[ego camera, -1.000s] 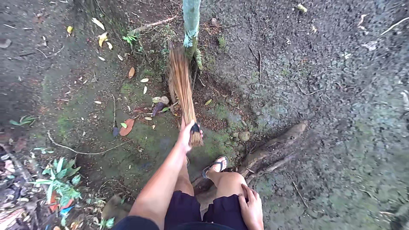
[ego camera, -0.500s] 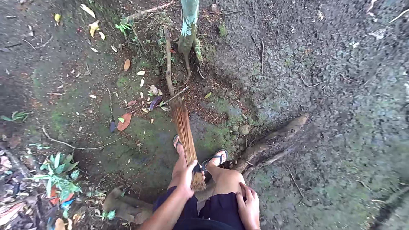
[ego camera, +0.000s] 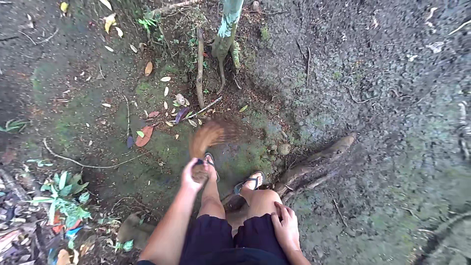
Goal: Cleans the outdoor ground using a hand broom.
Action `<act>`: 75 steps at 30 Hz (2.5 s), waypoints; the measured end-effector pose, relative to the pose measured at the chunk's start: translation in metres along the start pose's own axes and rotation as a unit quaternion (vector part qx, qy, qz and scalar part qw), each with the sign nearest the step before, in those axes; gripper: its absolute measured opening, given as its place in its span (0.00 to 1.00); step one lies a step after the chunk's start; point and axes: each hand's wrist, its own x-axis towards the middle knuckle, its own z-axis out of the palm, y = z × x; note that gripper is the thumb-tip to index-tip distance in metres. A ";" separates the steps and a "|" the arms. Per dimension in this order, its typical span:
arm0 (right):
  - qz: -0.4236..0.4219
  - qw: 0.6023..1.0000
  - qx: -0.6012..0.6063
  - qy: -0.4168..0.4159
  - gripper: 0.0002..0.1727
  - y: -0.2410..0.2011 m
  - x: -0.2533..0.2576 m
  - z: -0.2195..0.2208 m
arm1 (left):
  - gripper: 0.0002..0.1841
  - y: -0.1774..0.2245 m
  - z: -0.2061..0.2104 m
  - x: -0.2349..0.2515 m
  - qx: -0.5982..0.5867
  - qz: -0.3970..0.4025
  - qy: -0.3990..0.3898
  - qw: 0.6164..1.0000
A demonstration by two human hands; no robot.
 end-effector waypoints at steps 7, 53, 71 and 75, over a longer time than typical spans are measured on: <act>0.002 1.000 0.007 0.012 0.26 -0.004 -0.002 0.008 | 0.46 0.036 -0.006 0.009 0.150 0.233 0.018 0.961; -0.058 0.997 -0.005 -0.046 0.24 -0.032 0.021 0.010 | 0.56 -0.022 -0.064 -0.007 0.638 -0.076 -0.016 0.766; -0.062 0.995 -0.033 -0.072 0.24 -0.043 0.024 0.010 | 0.15 0.004 0.028 0.020 -0.011 -0.026 -0.029 0.999; -0.055 0.997 -0.020 -0.059 0.25 -0.038 0.022 0.009 | 0.35 0.009 -0.010 0.012 0.105 0.147 0.000 0.984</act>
